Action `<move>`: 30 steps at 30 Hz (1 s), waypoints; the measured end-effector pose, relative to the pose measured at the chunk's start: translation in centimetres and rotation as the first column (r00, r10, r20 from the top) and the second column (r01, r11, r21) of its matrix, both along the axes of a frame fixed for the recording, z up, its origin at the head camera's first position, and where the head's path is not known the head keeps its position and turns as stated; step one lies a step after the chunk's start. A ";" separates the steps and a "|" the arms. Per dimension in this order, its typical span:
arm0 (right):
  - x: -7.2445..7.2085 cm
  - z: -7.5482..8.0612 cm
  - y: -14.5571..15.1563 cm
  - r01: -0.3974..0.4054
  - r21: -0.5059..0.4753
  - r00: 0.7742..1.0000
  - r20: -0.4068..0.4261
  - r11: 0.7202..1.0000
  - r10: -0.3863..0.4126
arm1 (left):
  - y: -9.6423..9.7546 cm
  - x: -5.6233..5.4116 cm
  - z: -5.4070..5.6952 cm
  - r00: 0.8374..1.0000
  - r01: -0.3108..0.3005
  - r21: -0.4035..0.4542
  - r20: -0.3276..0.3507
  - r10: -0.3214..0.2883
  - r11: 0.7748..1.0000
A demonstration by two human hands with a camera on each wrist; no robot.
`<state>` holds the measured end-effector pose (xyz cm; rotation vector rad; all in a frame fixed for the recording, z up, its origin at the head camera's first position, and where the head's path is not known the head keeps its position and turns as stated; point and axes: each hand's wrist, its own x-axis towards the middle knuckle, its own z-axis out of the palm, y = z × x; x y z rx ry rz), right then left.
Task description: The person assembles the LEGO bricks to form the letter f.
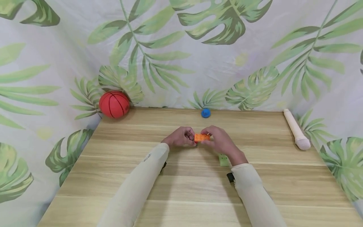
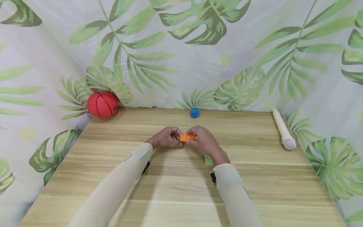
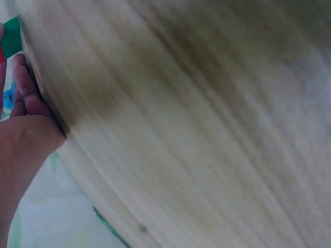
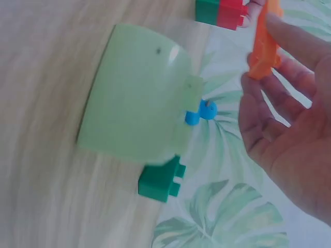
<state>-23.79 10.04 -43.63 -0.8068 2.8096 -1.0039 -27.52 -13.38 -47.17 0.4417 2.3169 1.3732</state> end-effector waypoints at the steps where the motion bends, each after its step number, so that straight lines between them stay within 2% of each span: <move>1: -0.2 -0.2 -0.2 -0.003 -0.005 1.000 -0.019 1.000 0.003 | 0.0 0.0 0.0 1.000 -0.001 -0.007 -0.003 0.001 1.000; 7: -1.2 -1.3 -1.1 -0.018 -0.014 0.999 -0.047 1.000 0.017 | 0.2 0.2 -0.4 1.000 -0.001 -0.029 -0.016 0.000 1.000; 14: -1.2 -2.2 -1.1 0.005 -0.016 1.000 -0.008 1.000 -0.006 | 0.5 0.3 -0.5 1.000 0.004 -0.055 -0.029 -0.006 0.998; 21: -1.2 -2.3 -1.4 0.035 -0.003 0.999 -0.018 0.999 -0.035 | 0.2 0.3 -0.5 0.999 0.016 -0.056 -0.040 -0.018 0.998; 26: -1.4 -1.9 -1.8 0.030 0.007 0.999 -0.033 1.000 -0.029 | -0.6 0.1 -0.2 1.000 0.022 -0.009 -0.014 -0.022 1.000; 30: -1.3 -1.8 -1.9 0.044 0.008 0.999 -0.019 0.999 -0.043 | -1.1 -0.1 -0.3 0.998 0.019 0.094 0.060 -0.025 0.995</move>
